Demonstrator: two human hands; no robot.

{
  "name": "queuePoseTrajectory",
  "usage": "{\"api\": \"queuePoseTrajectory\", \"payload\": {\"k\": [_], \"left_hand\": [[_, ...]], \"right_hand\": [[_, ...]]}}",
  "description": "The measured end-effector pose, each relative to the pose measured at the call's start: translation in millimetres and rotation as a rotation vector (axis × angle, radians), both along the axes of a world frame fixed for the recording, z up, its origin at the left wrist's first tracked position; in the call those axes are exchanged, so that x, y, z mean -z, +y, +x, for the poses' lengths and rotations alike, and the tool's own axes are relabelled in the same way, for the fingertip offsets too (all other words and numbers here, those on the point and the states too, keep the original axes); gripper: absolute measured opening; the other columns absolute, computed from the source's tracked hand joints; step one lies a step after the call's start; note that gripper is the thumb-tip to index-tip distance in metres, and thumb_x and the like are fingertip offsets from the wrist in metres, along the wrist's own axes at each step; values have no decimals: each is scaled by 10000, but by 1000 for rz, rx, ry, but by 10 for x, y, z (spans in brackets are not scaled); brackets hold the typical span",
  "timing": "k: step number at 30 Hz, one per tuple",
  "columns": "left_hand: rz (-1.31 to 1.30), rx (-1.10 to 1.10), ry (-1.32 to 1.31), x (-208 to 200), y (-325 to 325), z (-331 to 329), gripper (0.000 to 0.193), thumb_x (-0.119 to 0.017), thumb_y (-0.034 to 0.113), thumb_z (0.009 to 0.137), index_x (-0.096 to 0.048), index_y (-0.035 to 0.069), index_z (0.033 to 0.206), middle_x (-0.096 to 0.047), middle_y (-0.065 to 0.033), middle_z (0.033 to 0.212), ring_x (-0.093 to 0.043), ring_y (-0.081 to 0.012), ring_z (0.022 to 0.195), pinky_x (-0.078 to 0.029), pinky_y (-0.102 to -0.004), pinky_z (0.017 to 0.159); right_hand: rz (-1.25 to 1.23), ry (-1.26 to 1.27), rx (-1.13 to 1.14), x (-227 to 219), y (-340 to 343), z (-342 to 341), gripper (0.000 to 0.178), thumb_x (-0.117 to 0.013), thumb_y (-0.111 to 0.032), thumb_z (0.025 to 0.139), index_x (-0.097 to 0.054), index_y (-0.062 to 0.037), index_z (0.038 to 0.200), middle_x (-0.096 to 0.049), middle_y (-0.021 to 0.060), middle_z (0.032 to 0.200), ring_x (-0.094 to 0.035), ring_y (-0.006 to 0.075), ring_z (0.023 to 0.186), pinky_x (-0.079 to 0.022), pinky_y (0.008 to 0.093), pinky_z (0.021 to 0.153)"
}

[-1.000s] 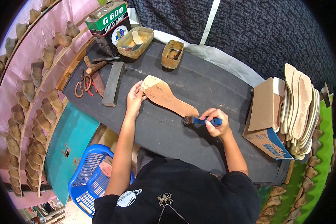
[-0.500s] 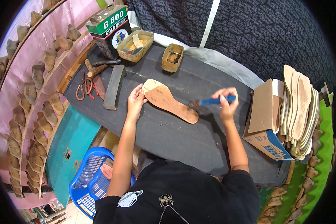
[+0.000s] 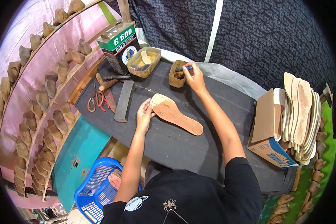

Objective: The person takes shoe soles from a box, applies glue across their surfaces using a brush, and places the glued soles into a blue basket.

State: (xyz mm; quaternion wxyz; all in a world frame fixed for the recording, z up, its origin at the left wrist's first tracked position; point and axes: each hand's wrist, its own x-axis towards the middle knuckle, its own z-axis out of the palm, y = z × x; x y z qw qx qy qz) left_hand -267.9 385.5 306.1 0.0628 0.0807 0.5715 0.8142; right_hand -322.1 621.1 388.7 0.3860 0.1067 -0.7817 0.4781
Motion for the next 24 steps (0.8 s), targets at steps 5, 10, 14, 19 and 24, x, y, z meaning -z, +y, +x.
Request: {"api": "queuePoseTrajectory", "payload": {"k": [5,10,14,19,24], "left_hand": [[12,6,-5,7,17,-1,374,-431,139,866,-353,16,1210,-518,-51,1073,-529,-99,861,-451,-235,704],[-4,-5,-6,9,-8,-5,375,-433,133,866,-346,4,1207,-488,-77,1123,-537,-131,896,-465,-258,716],[-9,22,-29,-4,-10,-19,375,-436,126,864,-345,5,1207,-498,-73,1100,-550,-125,848,-474,-263,699],[16,7,-24,-13,-12,-17,397,-464,174,854,-356,31,1209,-530,-36,1019,-532,-91,789,-461,-252,693],[28,-5,-41,-49,-16,-10,374,-451,133,859,-362,14,1203,-506,-59,1085,-538,-101,811,-467,-251,684]], "right_hand": [[91,-93,43,57,-14,-79,189,-578,-183,766,-504,-22,835,-543,96,726,-537,180,580,-428,280,549],[103,-114,50,65,-5,-22,197,-582,-183,762,-507,-15,832,-551,105,746,-552,193,616,-436,288,577],[96,-106,50,80,-24,77,198,-590,-146,748,-498,-12,861,-547,124,824,-559,225,683,-443,298,624],[161,-38,66,59,-10,156,209,-591,-112,738,-488,-12,889,-538,132,857,-557,247,735,-443,314,646],[279,-61,252,-43,-47,301,305,-585,-251,739,-472,-48,936,-480,106,978,-537,266,814,-443,325,673]]}}
